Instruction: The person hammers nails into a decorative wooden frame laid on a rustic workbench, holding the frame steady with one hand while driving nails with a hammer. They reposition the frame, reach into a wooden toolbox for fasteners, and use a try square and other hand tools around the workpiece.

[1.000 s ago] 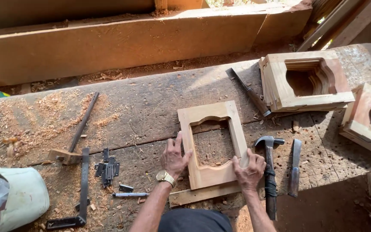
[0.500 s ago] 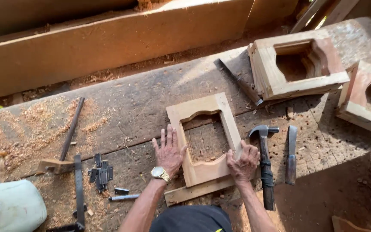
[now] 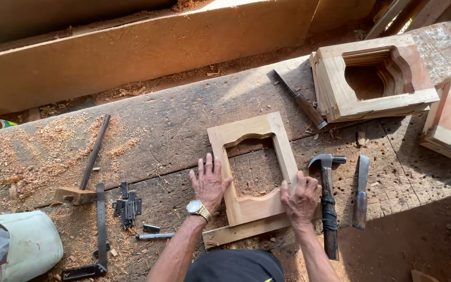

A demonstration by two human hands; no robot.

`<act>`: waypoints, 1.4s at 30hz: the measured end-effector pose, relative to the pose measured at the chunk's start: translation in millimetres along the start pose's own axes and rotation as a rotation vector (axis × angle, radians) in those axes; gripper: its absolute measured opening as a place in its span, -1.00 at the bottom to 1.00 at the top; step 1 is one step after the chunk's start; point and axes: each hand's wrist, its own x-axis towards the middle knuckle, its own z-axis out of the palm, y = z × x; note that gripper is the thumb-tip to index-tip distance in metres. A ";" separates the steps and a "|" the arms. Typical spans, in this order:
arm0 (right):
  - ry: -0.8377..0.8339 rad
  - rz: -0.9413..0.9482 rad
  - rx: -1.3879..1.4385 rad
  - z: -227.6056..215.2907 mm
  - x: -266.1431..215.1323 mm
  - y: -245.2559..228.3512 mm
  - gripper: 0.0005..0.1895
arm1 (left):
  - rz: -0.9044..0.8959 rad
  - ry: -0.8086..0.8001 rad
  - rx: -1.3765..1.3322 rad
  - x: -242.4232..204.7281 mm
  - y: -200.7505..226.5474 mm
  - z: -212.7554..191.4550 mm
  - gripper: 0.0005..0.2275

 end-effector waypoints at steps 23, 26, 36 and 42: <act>-0.505 0.722 1.099 -181.6 46.1 -62.6 -0.72 | -0.340 0.251 -0.580 0.1 -11.5 56.4 -0.51; -0.633 0.624 1.407 -148.2 34.6 -95.1 -0.54 | -0.354 0.285 -0.617 -0.4 -10.6 46.5 -0.52; -0.675 -0.100 0.725 -101.9 60.1 -171.6 -0.21 | -0.380 0.272 -0.731 -9.7 -2.3 15.2 -0.42; -0.760 -0.014 0.618 -115.3 71.2 -185.0 -0.35 | -0.173 0.345 -0.555 15.1 15.7 69.4 -0.44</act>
